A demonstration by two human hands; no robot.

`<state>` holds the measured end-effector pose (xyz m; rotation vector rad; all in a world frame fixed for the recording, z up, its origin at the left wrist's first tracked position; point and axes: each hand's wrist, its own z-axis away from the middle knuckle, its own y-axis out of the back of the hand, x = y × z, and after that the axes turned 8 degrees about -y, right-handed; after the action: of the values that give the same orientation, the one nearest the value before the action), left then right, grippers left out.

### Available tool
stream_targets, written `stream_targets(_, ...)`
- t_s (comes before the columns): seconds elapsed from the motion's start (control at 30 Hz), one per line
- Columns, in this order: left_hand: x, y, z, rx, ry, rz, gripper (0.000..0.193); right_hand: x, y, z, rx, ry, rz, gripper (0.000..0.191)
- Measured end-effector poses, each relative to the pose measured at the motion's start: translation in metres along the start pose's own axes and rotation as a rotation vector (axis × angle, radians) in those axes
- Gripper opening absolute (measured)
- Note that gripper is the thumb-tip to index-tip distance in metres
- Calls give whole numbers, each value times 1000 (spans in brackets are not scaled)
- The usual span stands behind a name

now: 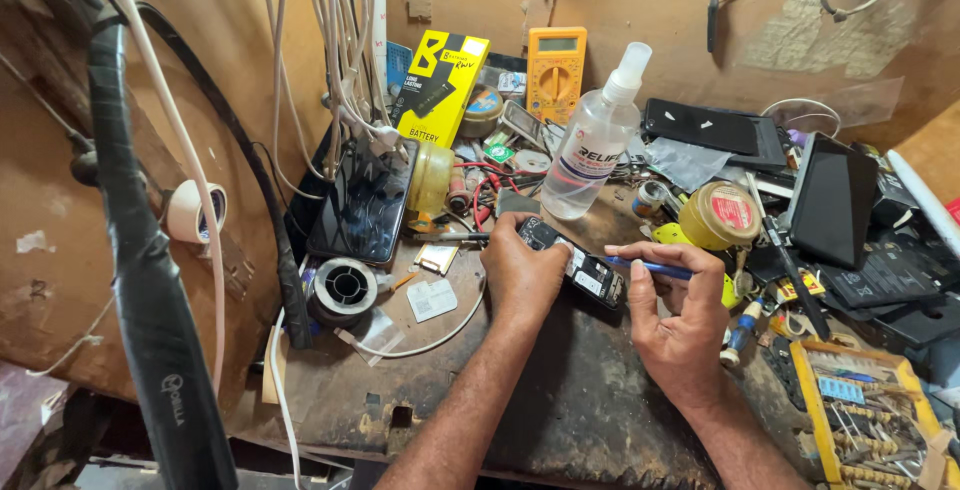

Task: The person uses a small screwdriver to pry and separate the back cover of a black electronic device on a cluttered workbench. They repeatedly lift and adjust the cover while holding the device steady with the other hand.

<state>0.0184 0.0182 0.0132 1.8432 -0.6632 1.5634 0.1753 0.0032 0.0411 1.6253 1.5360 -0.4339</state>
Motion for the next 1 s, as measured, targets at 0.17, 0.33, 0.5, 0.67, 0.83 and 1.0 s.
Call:
stream_targets(0.17,-2,-1,0,11,-34,0,47,0,-1,0,3,-13,2,27)
stream_targets(0.33,-3,-1,0,12,-39,9,47,2,-1,0,-1,-20,-10,27)
stream_targets(0.5,-2,-1,1,4,-28,12,47,3,-2,0,-5,-27,-42,27)
stream_targets(0.67,1,0,2,8,-27,18,47,2,-2,-1,3,-35,-7,26)
stream_targets(0.83,4,2,3,4,-21,19,45,1,-2,-1,0,-39,-15,26)
stream_targets(1.0,5,3,4,5,-23,18,43,0,-2,0,-1,-14,-11,26)
